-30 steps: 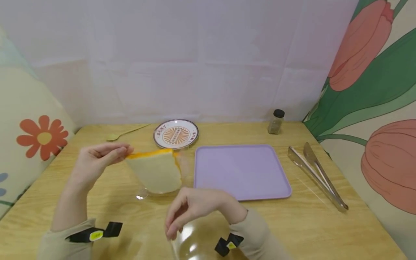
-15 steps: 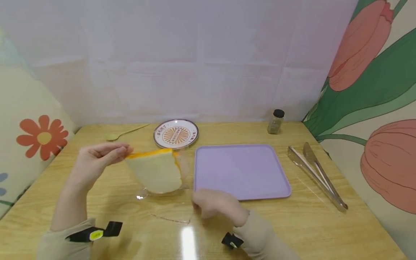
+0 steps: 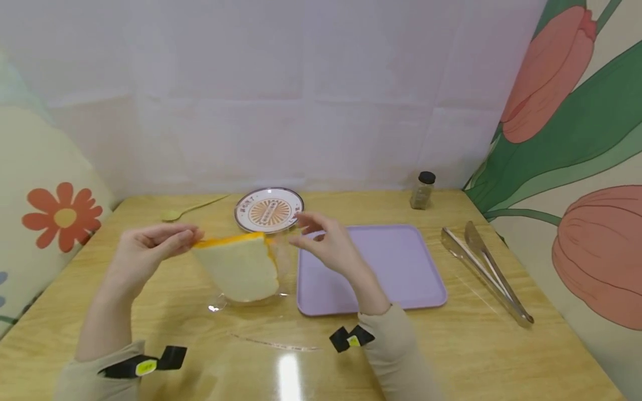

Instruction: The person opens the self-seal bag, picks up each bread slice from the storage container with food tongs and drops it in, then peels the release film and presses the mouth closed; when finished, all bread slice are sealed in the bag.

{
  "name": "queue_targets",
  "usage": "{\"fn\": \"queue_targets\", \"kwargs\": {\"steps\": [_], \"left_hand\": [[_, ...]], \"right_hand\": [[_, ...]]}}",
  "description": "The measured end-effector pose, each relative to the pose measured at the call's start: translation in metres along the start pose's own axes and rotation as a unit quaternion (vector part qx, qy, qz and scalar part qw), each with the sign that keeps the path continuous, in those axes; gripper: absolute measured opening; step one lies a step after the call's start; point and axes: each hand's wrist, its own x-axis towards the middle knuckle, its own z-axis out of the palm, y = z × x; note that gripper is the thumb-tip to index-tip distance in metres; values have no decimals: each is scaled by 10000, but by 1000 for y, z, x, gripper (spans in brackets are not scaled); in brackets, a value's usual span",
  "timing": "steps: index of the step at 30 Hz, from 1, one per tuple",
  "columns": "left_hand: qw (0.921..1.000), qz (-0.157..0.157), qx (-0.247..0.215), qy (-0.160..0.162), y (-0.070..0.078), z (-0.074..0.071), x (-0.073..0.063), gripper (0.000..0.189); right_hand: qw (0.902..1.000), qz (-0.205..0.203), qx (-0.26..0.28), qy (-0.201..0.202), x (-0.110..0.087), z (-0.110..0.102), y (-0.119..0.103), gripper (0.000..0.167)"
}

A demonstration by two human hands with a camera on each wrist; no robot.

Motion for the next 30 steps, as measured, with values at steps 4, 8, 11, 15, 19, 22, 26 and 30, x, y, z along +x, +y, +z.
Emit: {"fn": "queue_targets", "kwargs": {"steps": [4, 8, 11, 15, 19, 22, 26, 30], "left_hand": [[10000, -19, 7, 20, -3, 1, 0, 25], [9999, 106, -130, -11, -5, 1, -1, 20], [9991, 242, -348, -32, -5, 1, -1, 17], [9981, 293, -541, 43, -5, 0, 1, 19], [9975, 273, -632, 157, -6, -1, 1, 19], [9965, 324, -740, 221, -7, -1, 2, 15], [9958, 418, -752, 320, -7, 2, 2, 14], [9941, 602, -747, 509, -8, 4, 2, 16]], "right_hand": [[9938, -45, 1092, 210, 13, 15, 10, 37], [9884, -58, 1468, 397, 18, 23, 10, 27], [9846, -71, 1665, 535, 20, 25, 8, 22], [9798, -40, 1899, 625, 21, 23, 8, 19], [9801, -88, 1871, 658, 21, 19, 10, 18], [9839, -273, 1606, 737, 20, 18, 12, 17], [9858, -580, 1300, 890, 21, 19, 15, 13], [9841, -740, 1339, 902, 21, 19, 17, 13]]}}
